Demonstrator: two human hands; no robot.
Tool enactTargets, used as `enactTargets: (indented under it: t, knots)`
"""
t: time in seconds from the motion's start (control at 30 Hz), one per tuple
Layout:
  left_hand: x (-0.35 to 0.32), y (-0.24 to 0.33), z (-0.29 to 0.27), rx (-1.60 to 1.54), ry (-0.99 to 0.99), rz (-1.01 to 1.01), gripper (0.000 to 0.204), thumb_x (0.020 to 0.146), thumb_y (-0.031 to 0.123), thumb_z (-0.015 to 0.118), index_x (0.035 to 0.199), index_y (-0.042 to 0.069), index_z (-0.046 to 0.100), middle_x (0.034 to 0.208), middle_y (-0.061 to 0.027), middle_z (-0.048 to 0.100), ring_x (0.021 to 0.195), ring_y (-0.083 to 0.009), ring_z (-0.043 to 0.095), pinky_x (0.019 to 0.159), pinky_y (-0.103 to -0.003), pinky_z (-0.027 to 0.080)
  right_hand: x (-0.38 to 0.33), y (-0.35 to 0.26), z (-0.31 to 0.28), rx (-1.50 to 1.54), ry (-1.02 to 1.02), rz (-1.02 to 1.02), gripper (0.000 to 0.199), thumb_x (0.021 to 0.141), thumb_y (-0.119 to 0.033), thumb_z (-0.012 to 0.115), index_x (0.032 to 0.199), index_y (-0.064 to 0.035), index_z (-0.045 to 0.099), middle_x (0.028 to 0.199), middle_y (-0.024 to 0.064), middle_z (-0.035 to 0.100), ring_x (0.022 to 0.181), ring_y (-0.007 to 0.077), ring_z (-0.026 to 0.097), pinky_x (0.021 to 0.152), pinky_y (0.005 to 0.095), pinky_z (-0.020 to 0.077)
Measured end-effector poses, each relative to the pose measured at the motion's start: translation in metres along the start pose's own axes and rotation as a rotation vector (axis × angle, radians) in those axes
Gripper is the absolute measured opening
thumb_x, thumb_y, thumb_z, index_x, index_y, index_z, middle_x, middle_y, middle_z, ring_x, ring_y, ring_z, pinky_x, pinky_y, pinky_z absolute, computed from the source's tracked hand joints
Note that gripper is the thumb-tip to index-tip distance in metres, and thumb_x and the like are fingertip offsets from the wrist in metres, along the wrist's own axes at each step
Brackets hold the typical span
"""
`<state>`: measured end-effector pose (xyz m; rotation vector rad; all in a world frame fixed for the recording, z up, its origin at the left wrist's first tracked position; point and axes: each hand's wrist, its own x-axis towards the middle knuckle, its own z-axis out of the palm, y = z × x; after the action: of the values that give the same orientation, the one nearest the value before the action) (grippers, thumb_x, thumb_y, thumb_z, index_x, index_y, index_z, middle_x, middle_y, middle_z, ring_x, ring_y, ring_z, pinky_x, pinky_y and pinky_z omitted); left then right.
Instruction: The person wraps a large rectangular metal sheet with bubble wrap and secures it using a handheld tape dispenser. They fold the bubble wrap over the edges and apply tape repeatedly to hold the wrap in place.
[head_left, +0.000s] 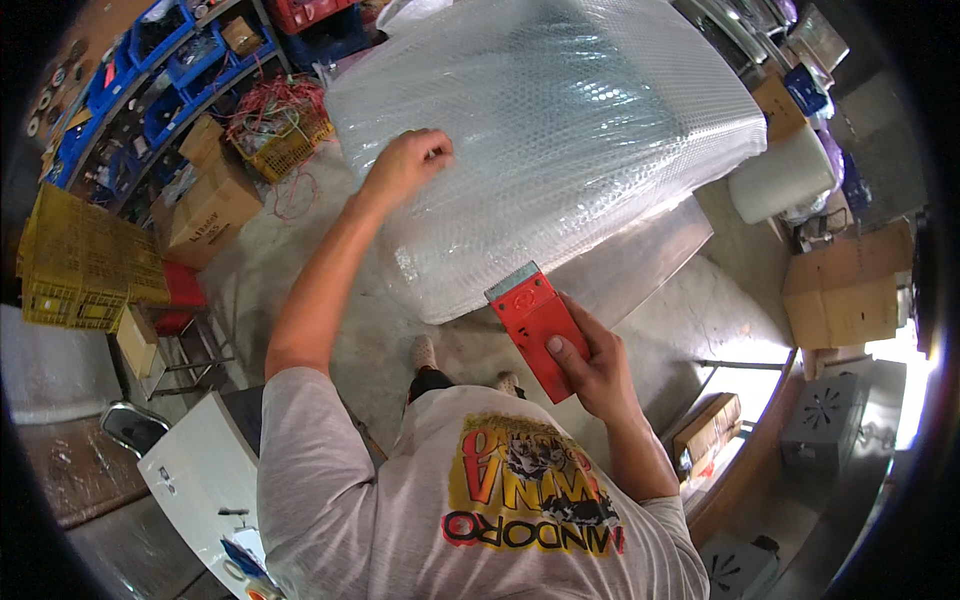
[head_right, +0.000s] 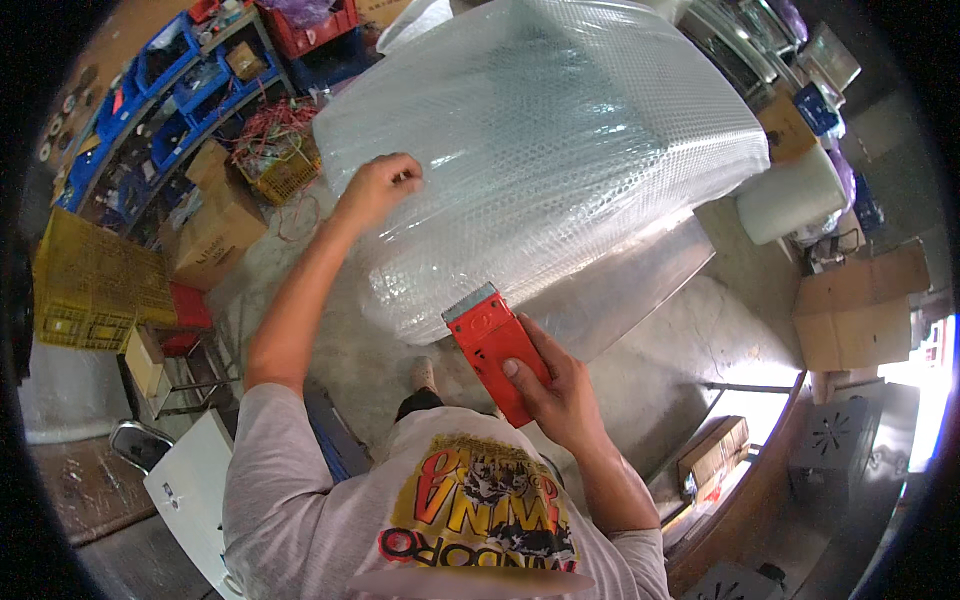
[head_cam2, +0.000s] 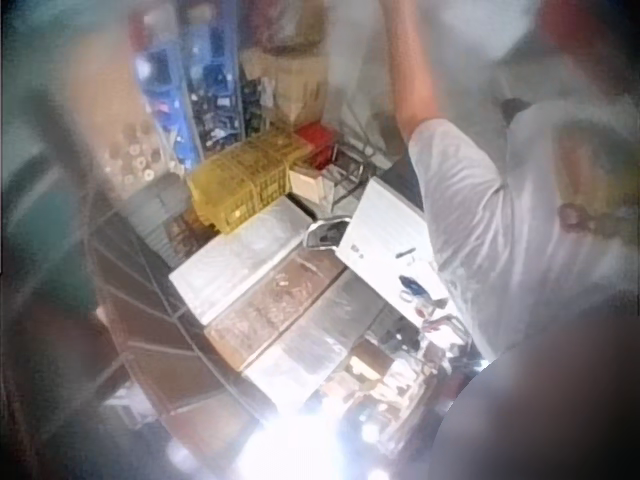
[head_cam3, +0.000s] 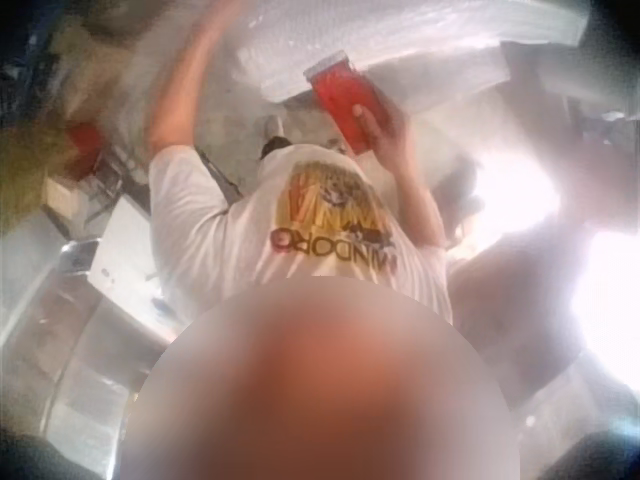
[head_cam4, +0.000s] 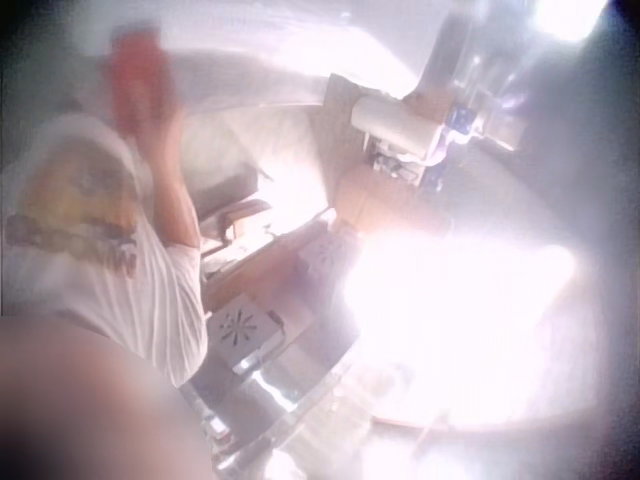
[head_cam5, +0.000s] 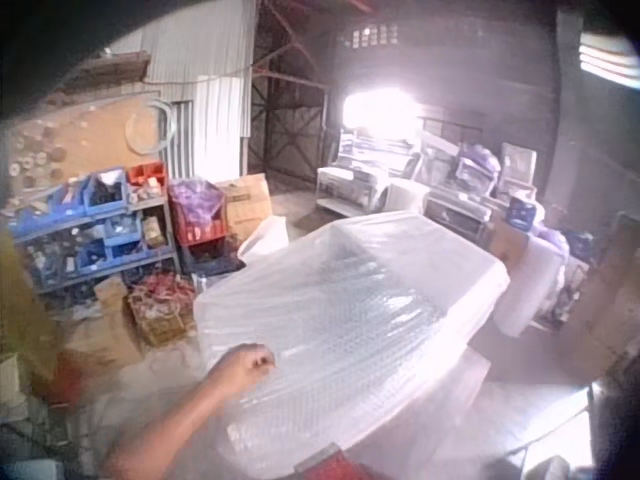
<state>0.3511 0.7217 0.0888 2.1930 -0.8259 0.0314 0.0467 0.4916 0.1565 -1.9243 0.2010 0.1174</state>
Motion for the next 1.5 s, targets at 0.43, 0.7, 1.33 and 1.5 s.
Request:
enactTargets:
  t: [0.43,0.7,1.33,1.5]
  knots:
    - [-0.14,0.08,0.055,0.259,0.323,0.103,0.031,0.086,0.031,0.077,0.1,0.006,0.066,0.12,-0.0153,0.064,0.11,-0.0342,0.062,0.093,-0.051,0.046,0.003,-0.013,-0.006,-0.038,-0.057,0.054,0.057,0.098,-0.026,0.066,0.145,0.0014,0.051,0.117,0.0175,0.072,0.107,0.017,0.066,0.093,0.0331,0.0511]
    - [-0.136,0.059,0.069,0.27,0.255,0.065,0.029,0.086,0.03,0.077,0.093,0.005,0.064,0.134,-0.0107,0.062,0.117,-0.0321,0.061,0.095,-0.046,0.046,0.006,0.017,-0.009,-0.057,-0.058,-0.003,0.057,0.098,-0.025,0.066,0.144,0.0043,0.05,0.119,0.0191,0.071,0.109,0.0195,0.066,0.094,0.0347,0.0509]
    - [-0.12,0.058,0.077,0.202,0.365,-0.106,0.031,0.09,0.031,0.073,0.089,0.001,0.067,0.1,-0.0137,0.072,0.089,-0.0327,0.069,0.079,-0.043,0.053,-0.005,0.031,0.001,0.19,-0.05,-0.001,0.057,0.099,-0.024,0.065,0.146,0.003,0.049,0.124,0.0157,0.069,0.111,0.0152,0.062,0.098,0.0321,0.0485]
    - [-0.116,0.062,0.071,0.143,0.31,-0.264,0.028,0.089,0.026,0.075,0.092,0.0,0.066,0.098,-0.0154,0.073,0.089,-0.0328,0.071,0.08,-0.04,0.054,-0.008,0.038,0.005,0.136,-0.015,-0.021,0.057,0.099,-0.025,0.065,0.146,0.0028,0.049,0.126,0.0177,0.068,0.114,0.0177,0.062,0.099,0.0334,0.0483]
